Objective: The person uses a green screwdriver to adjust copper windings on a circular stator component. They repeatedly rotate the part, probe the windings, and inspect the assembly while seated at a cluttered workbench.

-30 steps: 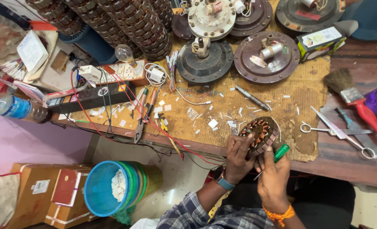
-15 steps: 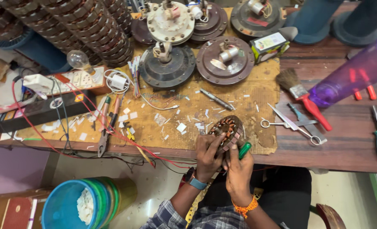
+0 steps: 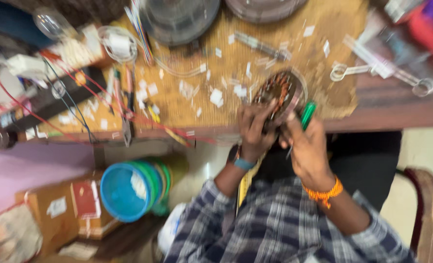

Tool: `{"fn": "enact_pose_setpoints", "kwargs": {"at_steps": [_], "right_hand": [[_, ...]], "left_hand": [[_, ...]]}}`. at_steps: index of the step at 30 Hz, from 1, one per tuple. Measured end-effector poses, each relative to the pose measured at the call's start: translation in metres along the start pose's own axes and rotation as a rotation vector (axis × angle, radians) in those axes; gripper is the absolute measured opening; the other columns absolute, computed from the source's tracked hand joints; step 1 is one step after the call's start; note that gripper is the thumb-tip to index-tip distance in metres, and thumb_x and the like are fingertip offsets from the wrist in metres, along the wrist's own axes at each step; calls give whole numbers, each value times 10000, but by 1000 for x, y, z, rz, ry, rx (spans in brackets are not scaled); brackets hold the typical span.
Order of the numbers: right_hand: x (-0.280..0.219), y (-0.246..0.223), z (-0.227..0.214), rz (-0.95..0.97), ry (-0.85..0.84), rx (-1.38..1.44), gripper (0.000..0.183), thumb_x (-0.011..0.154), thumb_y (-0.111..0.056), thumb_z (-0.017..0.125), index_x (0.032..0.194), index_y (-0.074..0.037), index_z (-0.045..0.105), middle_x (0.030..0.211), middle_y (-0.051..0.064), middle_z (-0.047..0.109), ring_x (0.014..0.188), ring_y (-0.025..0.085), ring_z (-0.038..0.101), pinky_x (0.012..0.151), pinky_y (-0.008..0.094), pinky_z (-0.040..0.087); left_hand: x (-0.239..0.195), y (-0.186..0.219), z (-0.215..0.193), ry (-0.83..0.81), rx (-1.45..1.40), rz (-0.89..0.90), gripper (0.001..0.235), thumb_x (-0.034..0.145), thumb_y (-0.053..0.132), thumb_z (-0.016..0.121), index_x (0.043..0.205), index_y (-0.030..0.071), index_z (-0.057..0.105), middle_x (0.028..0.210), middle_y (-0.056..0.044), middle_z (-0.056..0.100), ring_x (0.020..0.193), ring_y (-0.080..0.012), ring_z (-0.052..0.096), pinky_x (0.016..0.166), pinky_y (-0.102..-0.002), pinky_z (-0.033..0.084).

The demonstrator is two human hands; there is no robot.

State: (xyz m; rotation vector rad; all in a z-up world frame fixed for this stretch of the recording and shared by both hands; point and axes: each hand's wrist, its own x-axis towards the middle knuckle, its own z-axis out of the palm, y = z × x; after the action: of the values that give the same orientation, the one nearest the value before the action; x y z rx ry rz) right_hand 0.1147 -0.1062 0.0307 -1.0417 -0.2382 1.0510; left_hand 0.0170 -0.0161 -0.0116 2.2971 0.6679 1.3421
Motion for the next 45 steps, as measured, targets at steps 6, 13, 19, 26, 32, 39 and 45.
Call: {"fn": "enact_pose_setpoints", "kwargs": {"at_steps": [6, 13, 19, 26, 32, 39, 45], "right_hand": [[-11, 4, 18, -93, 36, 82, 161, 1168, -155, 555, 1237, -11, 571, 888, -17, 561, 599, 7, 397, 542, 192, 336], [-22, 12, -7, -163, 40, 204, 203, 1171, -206, 565, 1280, -63, 471, 951, 4, 530, 611, 31, 433, 525, 199, 399], [13, -7, -52, -179, 83, 251, 218, 1155, -157, 591, 1327, -87, 478, 979, 31, 540, 634, 58, 452, 540, 221, 415], [37, 3, -65, -183, -46, 224, 219, 1197, -203, 656, 1152, -29, 531, 944, 53, 609, 592, 67, 452, 509, 232, 419], [14, -4, -48, -61, -119, -131, 195, 1068, -196, 684, 1087, -9, 736, 677, -34, 539, 530, 36, 449, 458, 228, 442], [6, -8, -25, -15, -93, -3, 191, 1016, -142, 732, 1134, 6, 709, 718, -46, 568, 568, 13, 472, 501, 199, 426], [3, -1, -12, 28, -16, 89, 188, 995, -121, 735, 1101, 20, 671, 772, -50, 599, 593, 15, 483, 503, 199, 422]], "left_hand": [[-1, 2, -2, -45, -14, -83, 612, 763, -35, 753, 1338, 135, 633, 1105, -27, 610, 1066, -242, 572, 959, -370, 482], [0, 2, -3, -54, -47, -120, 685, 692, -80, 673, 1338, 147, 644, 1063, -22, 593, 989, -220, 562, 950, -363, 490], [-5, -1, 0, 1, -38, -154, 671, 745, -106, 661, 1365, 152, 656, 1042, -33, 553, 972, -205, 562, 910, -329, 506], [-13, -8, 6, 84, -8, -152, 625, 800, -100, 664, 1376, 142, 649, 1054, -31, 587, 998, -191, 571, 913, -315, 504], [-15, -4, 9, 50, 54, -95, 628, 800, -98, 695, 1379, 137, 635, 1111, -45, 588, 1014, -205, 578, 926, -323, 505], [-14, -1, 14, 84, 97, -85, 595, 817, -115, 678, 1362, 119, 637, 1136, -67, 600, 1034, -218, 593, 943, -329, 509], [-14, 0, 13, 92, 124, -56, 615, 792, -123, 637, 1361, 108, 627, 1125, -68, 594, 1069, -252, 591, 982, -364, 506]]}}
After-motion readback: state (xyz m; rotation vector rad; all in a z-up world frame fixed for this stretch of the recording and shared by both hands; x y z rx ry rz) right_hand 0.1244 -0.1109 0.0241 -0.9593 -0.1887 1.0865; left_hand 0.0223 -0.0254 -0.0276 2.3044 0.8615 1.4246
